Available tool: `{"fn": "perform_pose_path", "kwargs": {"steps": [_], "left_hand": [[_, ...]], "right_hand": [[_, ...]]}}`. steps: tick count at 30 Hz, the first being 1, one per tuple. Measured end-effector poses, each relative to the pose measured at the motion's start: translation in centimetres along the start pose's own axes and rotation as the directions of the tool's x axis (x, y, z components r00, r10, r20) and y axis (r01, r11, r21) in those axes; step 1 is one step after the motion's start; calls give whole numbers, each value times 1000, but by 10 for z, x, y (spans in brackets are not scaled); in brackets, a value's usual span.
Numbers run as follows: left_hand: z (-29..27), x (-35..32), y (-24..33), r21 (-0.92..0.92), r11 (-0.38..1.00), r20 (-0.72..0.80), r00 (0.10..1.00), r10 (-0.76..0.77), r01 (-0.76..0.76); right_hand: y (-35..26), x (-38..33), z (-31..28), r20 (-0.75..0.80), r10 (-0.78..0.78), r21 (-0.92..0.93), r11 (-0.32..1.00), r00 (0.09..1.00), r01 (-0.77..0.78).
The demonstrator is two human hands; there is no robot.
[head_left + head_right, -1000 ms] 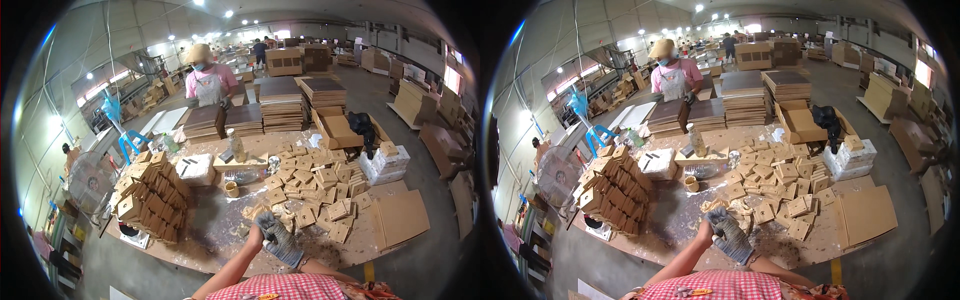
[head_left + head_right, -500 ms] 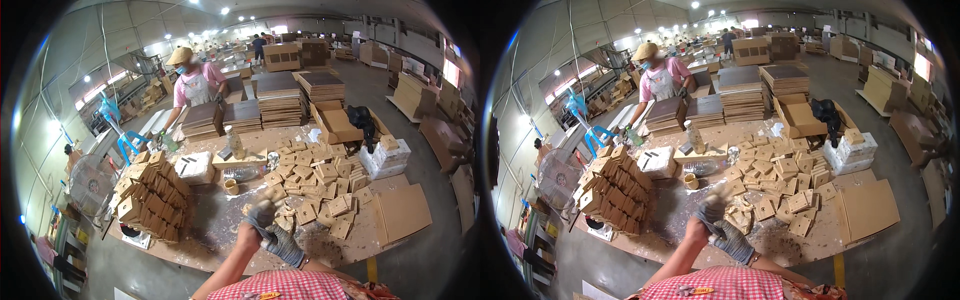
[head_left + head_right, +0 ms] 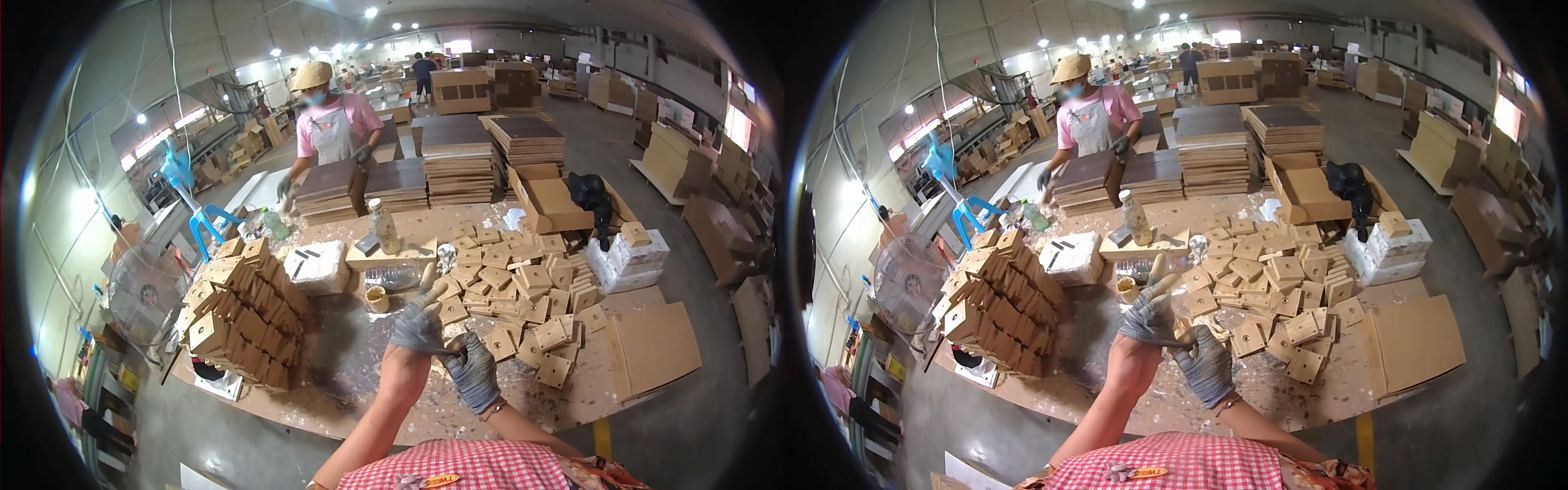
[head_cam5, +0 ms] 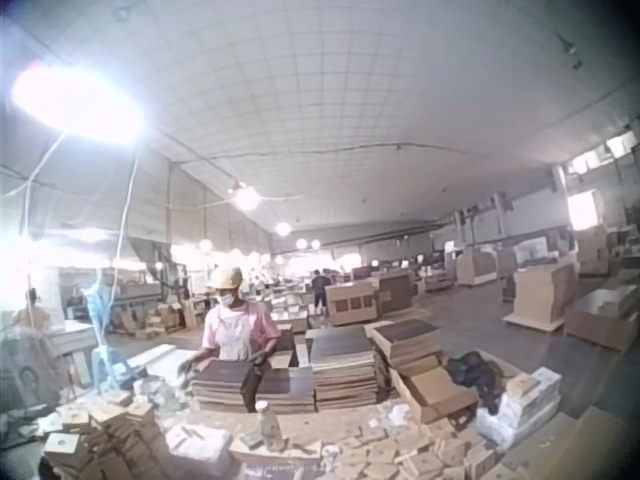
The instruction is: The person picks up square wooden blocks with holes from a table and places them onto stacks, occasionally wiping or handling a piece of cloth.
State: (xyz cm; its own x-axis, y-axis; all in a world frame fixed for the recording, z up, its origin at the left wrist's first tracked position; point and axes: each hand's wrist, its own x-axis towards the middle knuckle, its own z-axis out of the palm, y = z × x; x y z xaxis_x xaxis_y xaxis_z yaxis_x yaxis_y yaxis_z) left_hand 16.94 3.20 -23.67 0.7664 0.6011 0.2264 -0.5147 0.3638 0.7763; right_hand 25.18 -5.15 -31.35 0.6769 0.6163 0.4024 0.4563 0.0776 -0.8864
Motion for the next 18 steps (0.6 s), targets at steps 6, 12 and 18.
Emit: {"fn": "perform_pose_path", "kwargs": {"steps": [6, 12, 18], "left_hand": [[-47, 2, -22, -250, 963, 58, 994, -93, 105], [-51, -12, -30, 301, 917, -84, 965, -249, 262], [-41, 3, -43, 469, 882, 50, 996, -79, 46]], "right_hand": [[-9, 1, 3, 260, 36, 21, 999, 965, -43], [-8, -17, 7, 398, -260, -81, 945, 880, 316], [-14, -12, 1, 254, -278, 34, 960, 926, 279]]}}
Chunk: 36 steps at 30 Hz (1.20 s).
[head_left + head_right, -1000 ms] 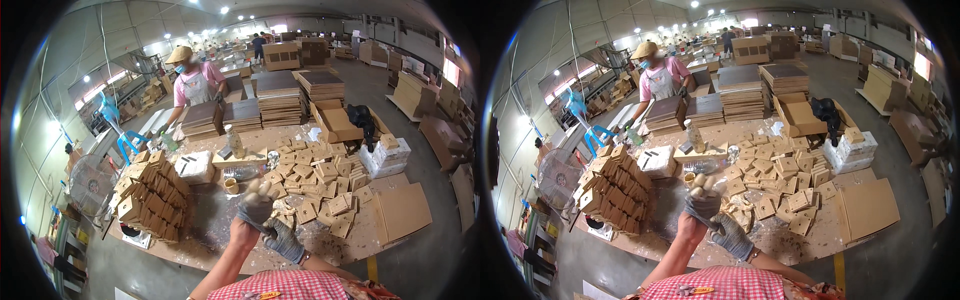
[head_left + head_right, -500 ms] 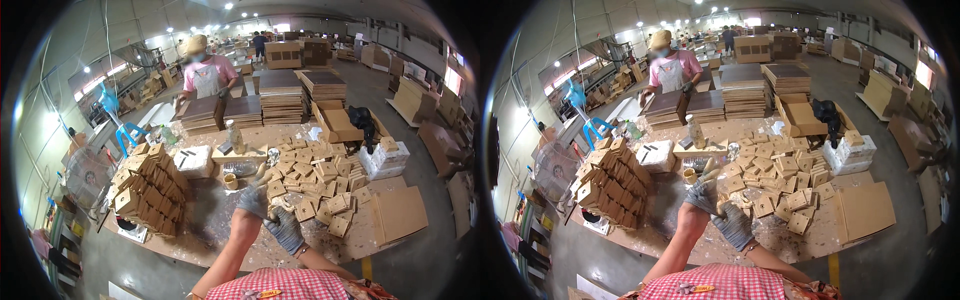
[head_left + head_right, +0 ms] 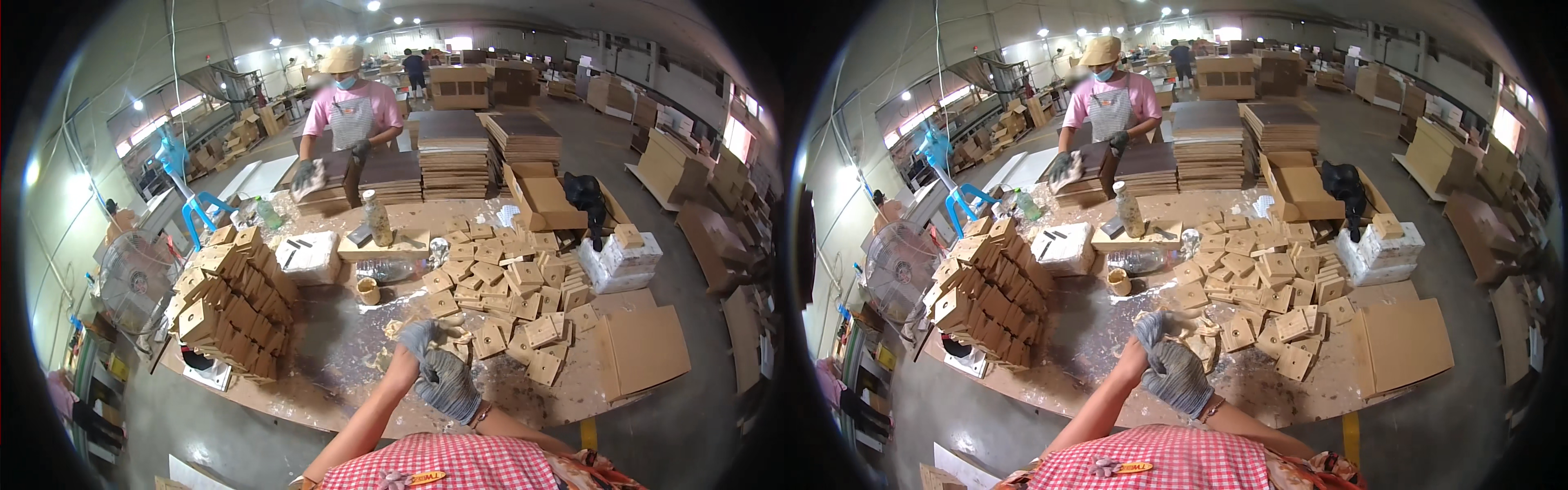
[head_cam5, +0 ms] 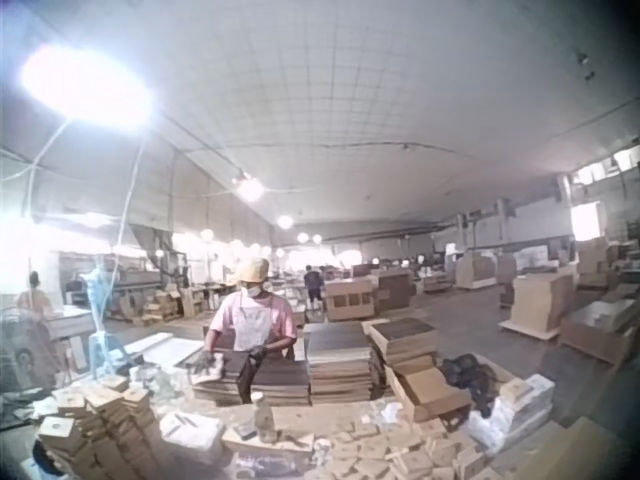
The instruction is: The person picks up square wooden blocks with holes from a table and places them onto stacks, occasionally wiping or handling a piece of cloth.
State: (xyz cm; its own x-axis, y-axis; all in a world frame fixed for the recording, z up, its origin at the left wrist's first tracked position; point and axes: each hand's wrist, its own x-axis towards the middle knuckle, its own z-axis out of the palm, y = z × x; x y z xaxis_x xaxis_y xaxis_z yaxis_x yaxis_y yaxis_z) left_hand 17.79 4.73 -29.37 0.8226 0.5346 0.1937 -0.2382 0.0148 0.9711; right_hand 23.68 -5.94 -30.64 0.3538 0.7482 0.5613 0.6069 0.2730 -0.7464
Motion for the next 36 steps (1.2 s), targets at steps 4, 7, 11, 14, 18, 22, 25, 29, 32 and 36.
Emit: {"fn": "perform_pose_path", "kwargs": {"steps": [4, 7, 11, 14, 18, 22, 25, 29, 32, 36], "left_hand": [[-18, 9, -49, 311, 947, 59, 993, -103, 80], [-12, -3, -61, 327, 915, -110, 971, -213, 238], [-24, -9, -92, 481, 792, -241, 925, -295, 377], [-12, -18, -87, 687, 690, -279, 960, -37, 226], [-32, 5, -103, 578, 816, -5, 1000, -25, 24], [-27, 1, -92, 535, 837, 82, 993, 84, -115], [-8, -7, -53, 279, 960, -223, 974, 27, 37], [-28, 6, -56, -555, 800, -194, 899, -392, 229], [-27, 4, -63, -559, 829, -149, 985, -92, -7], [-8, -15, 3, -552, 822, -55, 977, -207, 143]], "right_hand": [[25, 1, 9, -160, 390, 170, 916, 907, -364], [24, 5, 6, -232, 408, 410, 864, 883, -291], [43, -9, 0, -115, 402, 277, 891, 909, -359], [40, -10, -3, -26, 343, 129, 933, 939, -337], [24, -12, 4, 70, 148, 80, 985, 987, -153], [-1, -12, 3, 183, -52, -10, 998, 982, 55], [-4, -16, 4, 148, -75, 130, 990, 986, 55], [-11, -3, 15, 112, 33, 229, 972, 993, -58], [-13, -2, 17, 27, 80, 158, 984, 996, -83], [14, -4, 17, -105, 122, 6, 993, 987, -122]]}}
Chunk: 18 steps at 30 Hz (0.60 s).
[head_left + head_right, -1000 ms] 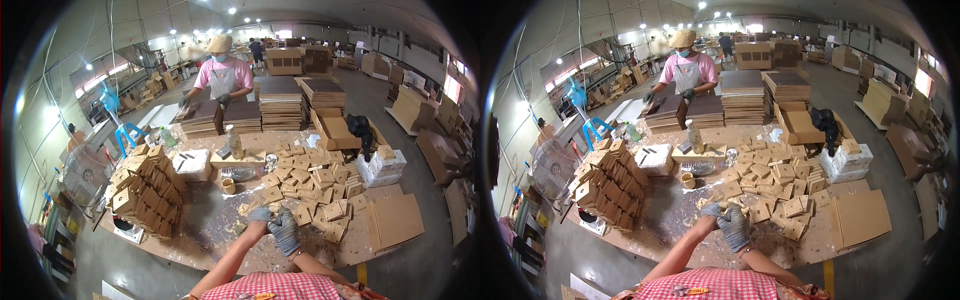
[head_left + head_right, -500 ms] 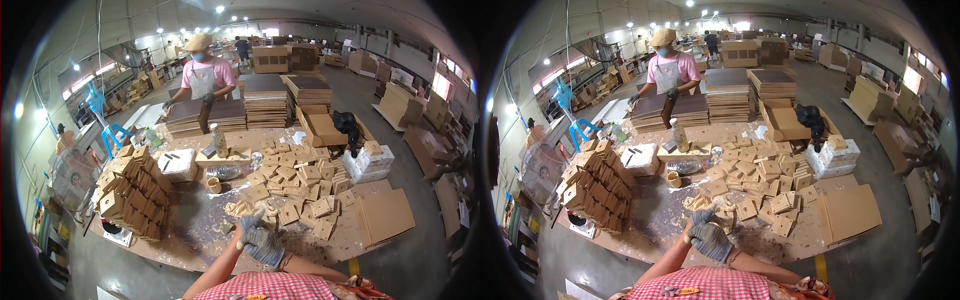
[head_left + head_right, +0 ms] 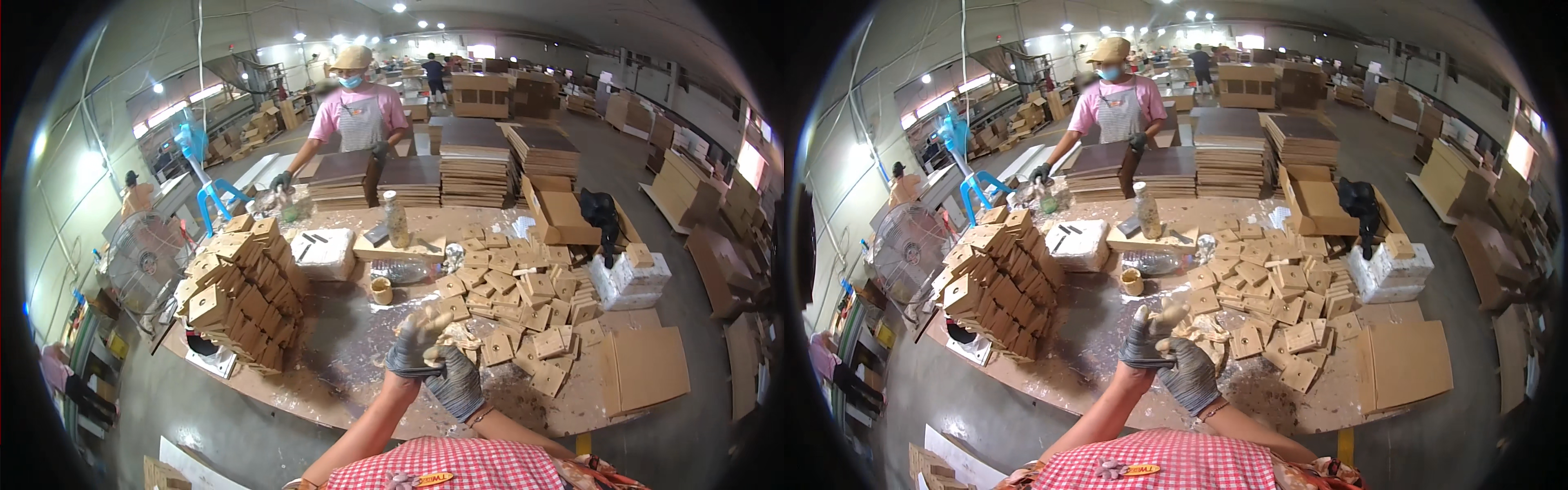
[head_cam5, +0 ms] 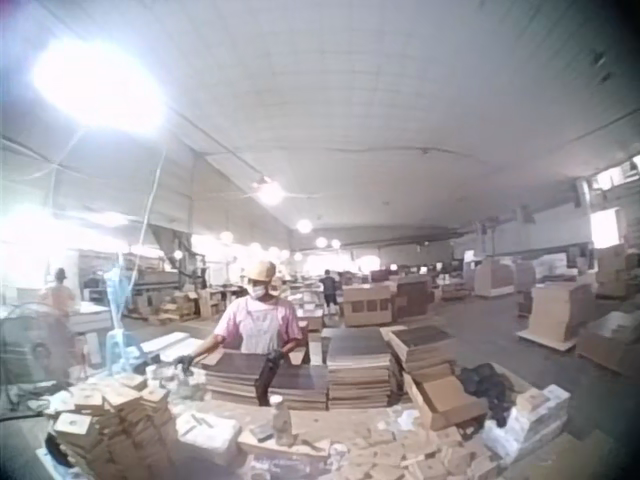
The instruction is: The person picks up square wooden blocks with holes from a table and places them onto stacks, occasionally wiping or handling a piece of cloth.
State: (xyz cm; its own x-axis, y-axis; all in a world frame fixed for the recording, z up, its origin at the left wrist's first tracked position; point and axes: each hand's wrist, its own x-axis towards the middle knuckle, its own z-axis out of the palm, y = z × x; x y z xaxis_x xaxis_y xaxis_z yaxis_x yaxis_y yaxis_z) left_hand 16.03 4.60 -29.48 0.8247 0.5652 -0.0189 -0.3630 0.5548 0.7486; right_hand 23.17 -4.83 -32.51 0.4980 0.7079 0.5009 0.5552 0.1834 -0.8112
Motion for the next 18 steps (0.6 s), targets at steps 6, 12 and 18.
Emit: {"fn": "perform_pose_path", "kwargs": {"steps": [6, 12, 18], "left_hand": [[-7, -13, 4, 123, 991, -114, 992, 62, -48], [11, -24, -1, 460, 806, -219, 832, 510, -373], [22, -23, 15, 378, 814, -79, 861, 502, -441]], "right_hand": [[32, -3, 28, -68, -81, -15, 997, 994, 80], [52, 0, 38, -27, 49, -10, 999, 998, -49], [20, -4, 40, 49, 196, 207, 957, 979, -202]]}}
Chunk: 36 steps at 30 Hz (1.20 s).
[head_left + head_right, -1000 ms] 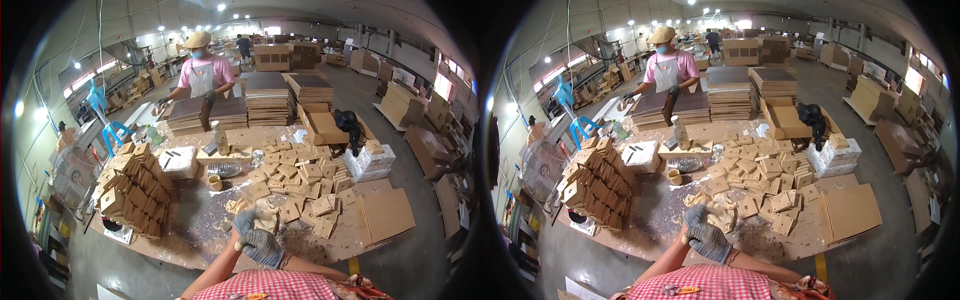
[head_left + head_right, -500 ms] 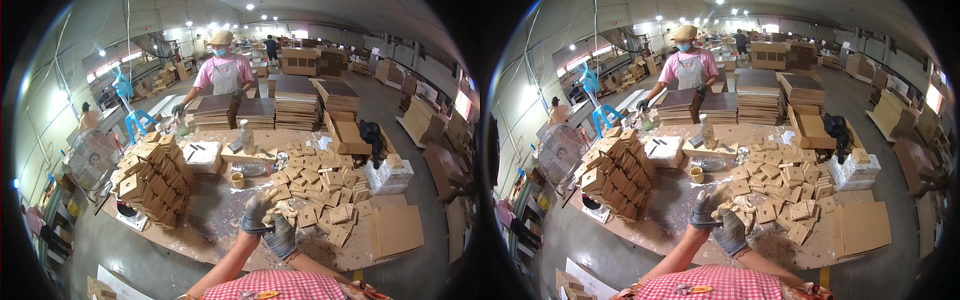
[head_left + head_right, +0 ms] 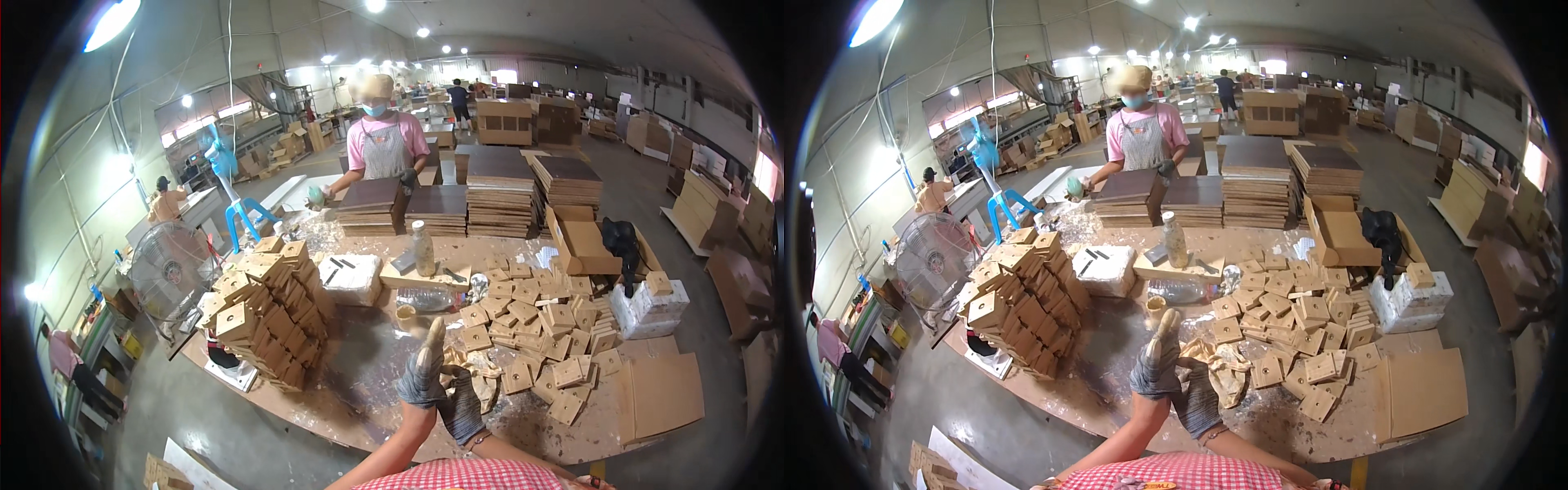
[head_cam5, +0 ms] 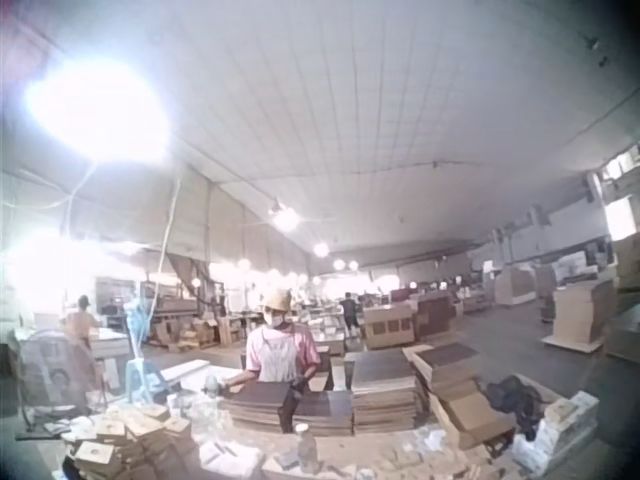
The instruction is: The person picks up square wooden blocks with holes from a table and places them onto stacks, occasionally wiping or handling a piece of cloth.
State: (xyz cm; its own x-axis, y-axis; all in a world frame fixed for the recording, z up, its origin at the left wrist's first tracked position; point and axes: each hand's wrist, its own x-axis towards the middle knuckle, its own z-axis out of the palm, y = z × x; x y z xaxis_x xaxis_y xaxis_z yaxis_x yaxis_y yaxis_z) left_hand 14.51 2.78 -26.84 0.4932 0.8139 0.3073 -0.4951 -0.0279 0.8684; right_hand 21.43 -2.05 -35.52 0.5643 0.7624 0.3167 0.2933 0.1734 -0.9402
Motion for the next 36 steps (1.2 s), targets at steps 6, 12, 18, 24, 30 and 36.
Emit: {"fn": "perform_pose_path", "kwargs": {"steps": [6, 12, 18, 24, 30, 36], "left_hand": [[-25, -2, -31, 388, 900, 141, 978, 155, -199], [-17, 22, 6, 231, 970, 230, 973, 20, -74], [-69, 32, -60, -38, 923, -89, 919, -385, 383], [-86, 16, -126, 67, 842, -87, 844, -529, 535], [-91, 13, -130, -613, 475, -6, 597, -802, 631], [-74, 36, -146, 312, 587, -241, 659, -712, 747]], "right_hand": [[27, 4, 20, 414, 215, 737, 492, 885, -464], [19, 11, 4, 794, 103, -487, 699, 600, 524], [-39, 6, -3, 747, 313, -579, 741, 587, 340], [-33, 0, -16, 488, 92, -494, 849, 868, 188], [1, 4, -23, 251, 82, -113, 992, 964, -55], [60, 1, -19, 498, 125, 398, 847, 858, -354]]}}
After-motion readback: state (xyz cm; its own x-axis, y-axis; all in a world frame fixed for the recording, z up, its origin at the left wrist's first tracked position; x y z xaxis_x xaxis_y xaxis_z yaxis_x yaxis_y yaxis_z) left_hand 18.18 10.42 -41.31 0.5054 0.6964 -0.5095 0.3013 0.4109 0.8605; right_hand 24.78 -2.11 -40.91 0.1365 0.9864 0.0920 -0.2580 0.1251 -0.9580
